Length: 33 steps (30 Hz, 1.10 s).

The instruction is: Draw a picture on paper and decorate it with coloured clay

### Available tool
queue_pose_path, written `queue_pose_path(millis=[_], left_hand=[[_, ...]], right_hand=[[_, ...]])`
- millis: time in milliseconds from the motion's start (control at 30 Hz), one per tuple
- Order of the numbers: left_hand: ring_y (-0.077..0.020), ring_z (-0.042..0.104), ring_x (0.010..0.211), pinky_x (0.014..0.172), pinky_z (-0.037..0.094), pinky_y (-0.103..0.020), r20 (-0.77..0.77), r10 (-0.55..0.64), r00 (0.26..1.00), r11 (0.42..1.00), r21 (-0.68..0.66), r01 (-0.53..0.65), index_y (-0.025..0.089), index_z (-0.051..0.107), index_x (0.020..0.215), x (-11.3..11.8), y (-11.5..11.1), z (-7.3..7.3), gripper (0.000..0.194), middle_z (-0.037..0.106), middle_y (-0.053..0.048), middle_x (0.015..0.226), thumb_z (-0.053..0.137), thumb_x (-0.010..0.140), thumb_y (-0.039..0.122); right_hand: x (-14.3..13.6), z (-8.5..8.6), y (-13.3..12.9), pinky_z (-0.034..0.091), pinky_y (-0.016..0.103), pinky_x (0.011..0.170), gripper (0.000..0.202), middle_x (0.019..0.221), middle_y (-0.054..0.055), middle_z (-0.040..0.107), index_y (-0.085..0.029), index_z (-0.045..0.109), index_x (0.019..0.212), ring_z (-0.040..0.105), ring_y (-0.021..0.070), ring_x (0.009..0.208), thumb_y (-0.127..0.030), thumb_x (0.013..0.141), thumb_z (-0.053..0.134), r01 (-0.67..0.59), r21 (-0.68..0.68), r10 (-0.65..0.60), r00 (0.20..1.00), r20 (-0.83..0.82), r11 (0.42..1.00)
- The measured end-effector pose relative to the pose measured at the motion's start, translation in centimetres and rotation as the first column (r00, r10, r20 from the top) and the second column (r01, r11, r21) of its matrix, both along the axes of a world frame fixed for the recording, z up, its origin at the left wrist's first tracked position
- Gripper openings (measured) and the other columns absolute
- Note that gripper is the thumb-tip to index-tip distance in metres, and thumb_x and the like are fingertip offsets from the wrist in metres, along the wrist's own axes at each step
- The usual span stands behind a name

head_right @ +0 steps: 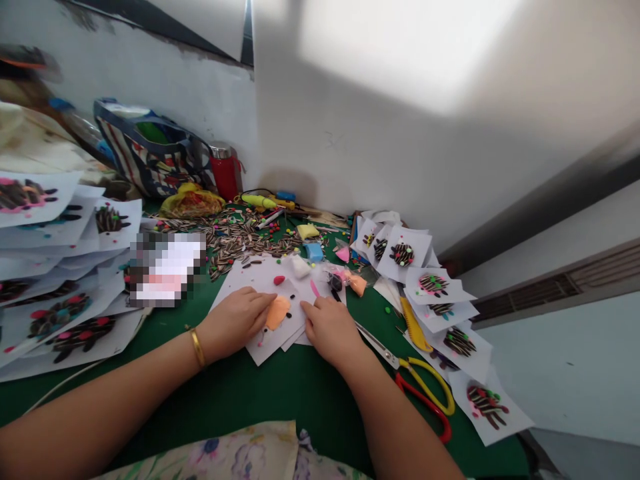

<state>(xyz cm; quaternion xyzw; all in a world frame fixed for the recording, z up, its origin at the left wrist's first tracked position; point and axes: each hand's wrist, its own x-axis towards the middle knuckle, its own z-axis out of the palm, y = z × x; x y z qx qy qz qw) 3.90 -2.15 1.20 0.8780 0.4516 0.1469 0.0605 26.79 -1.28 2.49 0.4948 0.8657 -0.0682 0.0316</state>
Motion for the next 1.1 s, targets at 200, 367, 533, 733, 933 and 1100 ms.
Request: queue_pose_path(millis=[200,367,533,733,933,1100], left_hand=[[-0.0242,0.061,0.082,0.076,0.047,-0.039,-0.005,0.04,0.999,0.999,0.021,-0.04,0.013,0.06,0.117,-0.1,-0.1,0.1,0.029,0.071,-0.01,0.092,0.044,0.095,0.021],[-0.0234,0.061,0.097,0.09,0.047,-0.04,0.116,-0.011,0.993,0.998,0.07,0.003,0.016,0.06,0.118,-0.6,0.7,-0.5,0.028,0.069,-0.01,0.11,0.045,0.094,0.021],[-0.023,0.061,0.097,0.09,0.047,-0.039,0.108,-0.032,0.994,0.999,0.047,0.027,0.017,0.061,0.115,-0.9,1.2,-1.0,0.026,0.071,-0.009,0.105,0.046,0.094,0.021],[-0.0235,0.061,0.092,0.087,0.047,-0.04,0.069,-0.026,0.997,0.998,0.052,0.022,0.015,0.06,0.116,-0.7,1.1,-1.1,0.027,0.07,-0.009,0.105,0.046,0.094,0.021],[-0.0236,0.06,0.09,0.086,0.047,-0.04,0.046,-0.029,0.999,0.999,0.037,0.027,0.014,0.06,0.116,-0.6,1.0,-0.8,0.027,0.07,-0.01,0.102,0.045,0.094,0.02],[-0.024,0.06,0.09,0.086,0.046,-0.04,0.063,-0.028,0.998,0.999,0.047,0.025,0.015,0.06,0.114,-0.6,1.0,-0.9,0.026,0.07,-0.01,0.103,0.047,0.093,0.019]], right_hand=[[0.1,-0.7,0.6,0.037,0.033,0.084,0.046,0.102,0.01,0.059,-0.025,0.052,0.138,0.051,0.0223,0.094,-0.021,0.092,0.047,0.032,0.04,-0.031,0.999,-0.032,0.999],[0.2,-0.7,0.2,0.035,0.033,0.082,0.042,0.095,0.006,0.058,-0.03,0.062,0.127,0.05,0.02,0.091,-0.017,0.089,0.051,-0.095,0.063,0.104,0.982,-0.157,0.993],[-0.2,-0.5,-0.2,0.034,0.032,0.081,0.042,0.094,0.005,0.058,-0.03,0.062,0.126,0.049,0.0194,0.089,-0.016,0.087,0.055,-0.142,0.051,0.148,0.979,-0.142,0.989],[-1.0,-0.6,-0.6,0.036,0.033,0.084,0.035,0.094,0.007,0.061,-0.023,0.063,0.123,0.051,0.0207,0.092,-0.02,0.091,0.05,-0.137,0.047,0.142,0.981,-0.132,0.989],[-0.4,-0.1,-0.7,0.039,0.032,0.085,0.039,0.097,0.008,0.062,-0.019,0.063,0.124,0.054,0.0202,0.093,-0.015,0.087,0.049,-0.11,0.037,0.115,0.973,-0.201,0.993],[-0.3,0.2,-0.8,0.039,0.031,0.082,0.034,0.095,0.007,0.063,-0.02,0.066,0.118,0.054,0.0197,0.091,-0.018,0.088,0.05,-0.15,0.006,0.149,0.977,-0.155,0.989]])
